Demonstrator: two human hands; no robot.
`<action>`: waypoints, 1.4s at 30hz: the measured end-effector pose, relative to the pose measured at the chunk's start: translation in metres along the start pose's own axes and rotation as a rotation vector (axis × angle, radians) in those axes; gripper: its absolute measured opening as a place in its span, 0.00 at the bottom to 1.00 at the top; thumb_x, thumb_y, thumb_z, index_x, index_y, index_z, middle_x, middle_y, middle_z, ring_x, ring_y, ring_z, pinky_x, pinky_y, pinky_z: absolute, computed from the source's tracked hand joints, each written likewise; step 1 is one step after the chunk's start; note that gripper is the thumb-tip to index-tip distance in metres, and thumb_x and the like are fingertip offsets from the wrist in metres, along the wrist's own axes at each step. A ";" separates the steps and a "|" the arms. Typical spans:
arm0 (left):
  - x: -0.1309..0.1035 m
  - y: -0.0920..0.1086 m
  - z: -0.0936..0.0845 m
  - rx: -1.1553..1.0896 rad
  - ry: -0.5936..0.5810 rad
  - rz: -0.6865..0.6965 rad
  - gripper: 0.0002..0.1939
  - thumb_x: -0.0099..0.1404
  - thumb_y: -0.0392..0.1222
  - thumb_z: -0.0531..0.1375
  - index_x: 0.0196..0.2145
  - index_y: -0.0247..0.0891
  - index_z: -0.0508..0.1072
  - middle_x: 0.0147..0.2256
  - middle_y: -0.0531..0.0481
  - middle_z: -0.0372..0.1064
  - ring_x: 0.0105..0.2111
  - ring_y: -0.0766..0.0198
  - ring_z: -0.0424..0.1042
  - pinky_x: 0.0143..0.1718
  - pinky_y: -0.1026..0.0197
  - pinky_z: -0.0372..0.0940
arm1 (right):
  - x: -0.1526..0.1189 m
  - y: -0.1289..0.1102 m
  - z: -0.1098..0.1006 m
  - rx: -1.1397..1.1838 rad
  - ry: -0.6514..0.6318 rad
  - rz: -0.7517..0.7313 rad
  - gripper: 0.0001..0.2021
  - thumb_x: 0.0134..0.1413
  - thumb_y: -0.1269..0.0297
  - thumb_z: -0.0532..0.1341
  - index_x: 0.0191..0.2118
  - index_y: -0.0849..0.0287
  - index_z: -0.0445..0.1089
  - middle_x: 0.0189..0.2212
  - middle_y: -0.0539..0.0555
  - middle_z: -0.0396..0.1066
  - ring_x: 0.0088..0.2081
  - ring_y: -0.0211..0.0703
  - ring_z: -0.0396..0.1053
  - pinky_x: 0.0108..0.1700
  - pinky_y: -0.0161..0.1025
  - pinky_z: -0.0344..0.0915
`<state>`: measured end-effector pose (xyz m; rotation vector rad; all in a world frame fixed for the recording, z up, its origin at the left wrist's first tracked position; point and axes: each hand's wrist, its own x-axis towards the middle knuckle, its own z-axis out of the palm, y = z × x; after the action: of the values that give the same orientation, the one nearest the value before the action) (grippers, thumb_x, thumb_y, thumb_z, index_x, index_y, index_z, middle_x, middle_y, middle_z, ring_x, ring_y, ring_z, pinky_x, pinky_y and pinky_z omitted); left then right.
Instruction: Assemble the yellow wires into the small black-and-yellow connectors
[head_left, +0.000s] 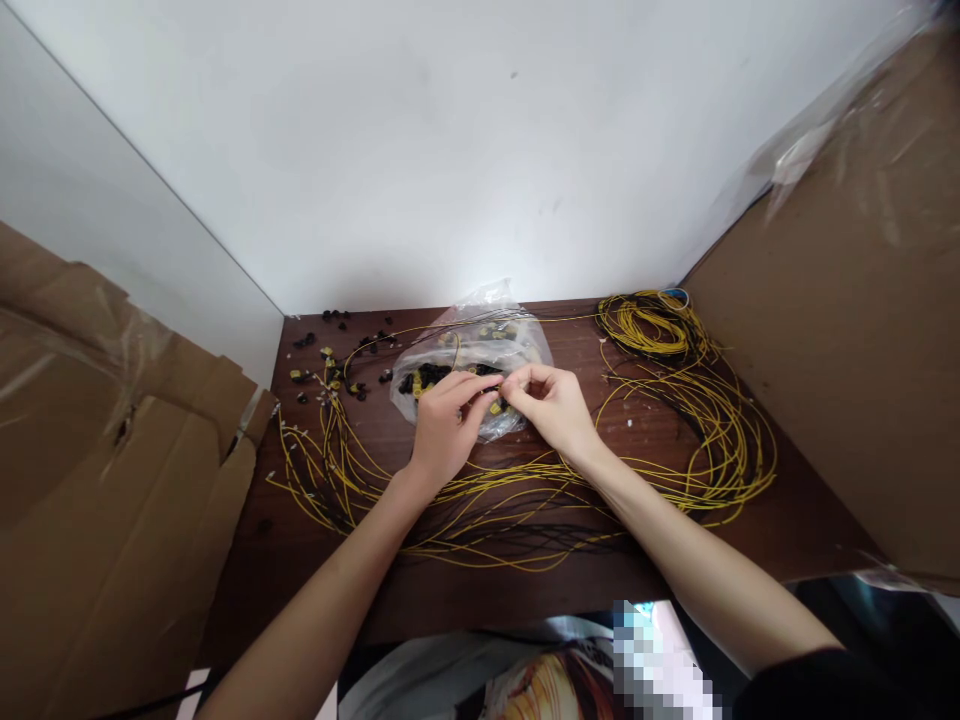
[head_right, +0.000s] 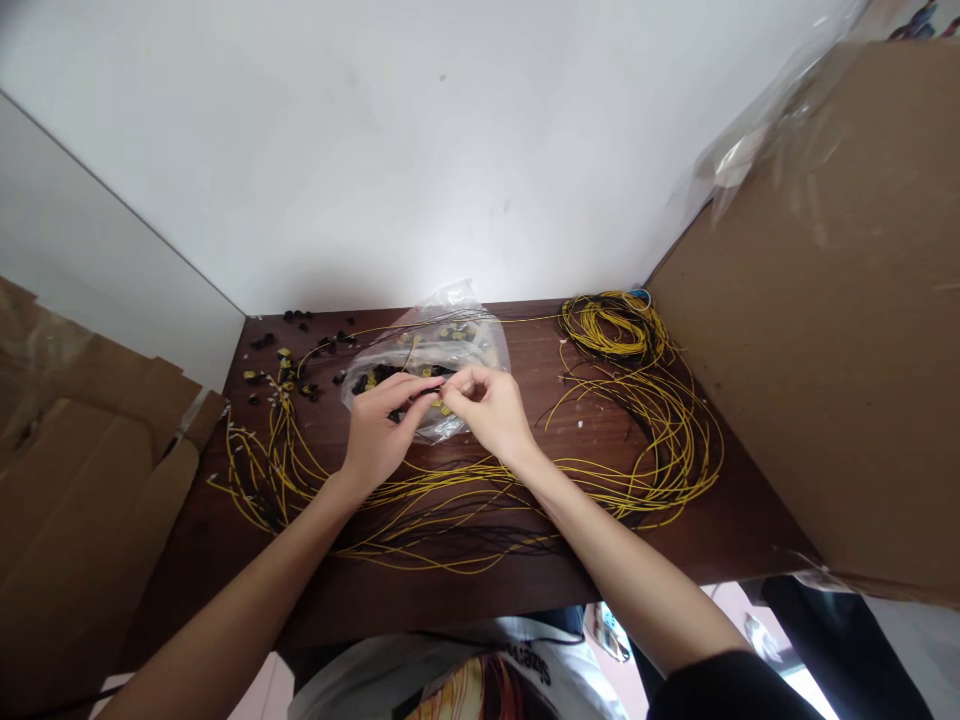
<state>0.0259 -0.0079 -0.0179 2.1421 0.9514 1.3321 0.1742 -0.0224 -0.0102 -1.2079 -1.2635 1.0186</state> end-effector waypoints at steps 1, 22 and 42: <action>0.000 0.000 0.000 0.000 0.001 0.006 0.09 0.63 0.34 0.57 0.39 0.36 0.76 0.33 0.46 0.73 0.33 0.64 0.70 0.34 0.62 0.65 | -0.001 0.000 0.000 -0.007 0.002 -0.005 0.08 0.42 0.61 0.62 0.23 0.61 0.68 0.19 0.48 0.64 0.23 0.33 0.59 0.27 0.33 0.57; -0.002 0.000 0.003 0.030 0.025 0.038 0.09 0.62 0.32 0.57 0.38 0.36 0.76 0.33 0.46 0.75 0.34 0.63 0.72 0.36 0.60 0.66 | -0.003 0.001 0.001 -0.035 -0.029 -0.045 0.08 0.45 0.63 0.61 0.22 0.61 0.65 0.18 0.46 0.59 0.22 0.33 0.55 0.27 0.33 0.54; 0.002 -0.009 0.000 0.074 0.033 0.006 0.09 0.62 0.37 0.58 0.39 0.37 0.77 0.28 0.48 0.72 0.26 0.67 0.65 0.28 0.63 0.61 | 0.004 -0.002 -0.004 -0.045 -0.085 0.050 0.14 0.45 0.54 0.63 0.26 0.63 0.71 0.20 0.50 0.68 0.22 0.33 0.60 0.26 0.34 0.57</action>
<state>0.0240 -0.0004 -0.0231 2.1849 1.0232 1.3589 0.1780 -0.0191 -0.0071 -1.2467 -1.3339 1.0926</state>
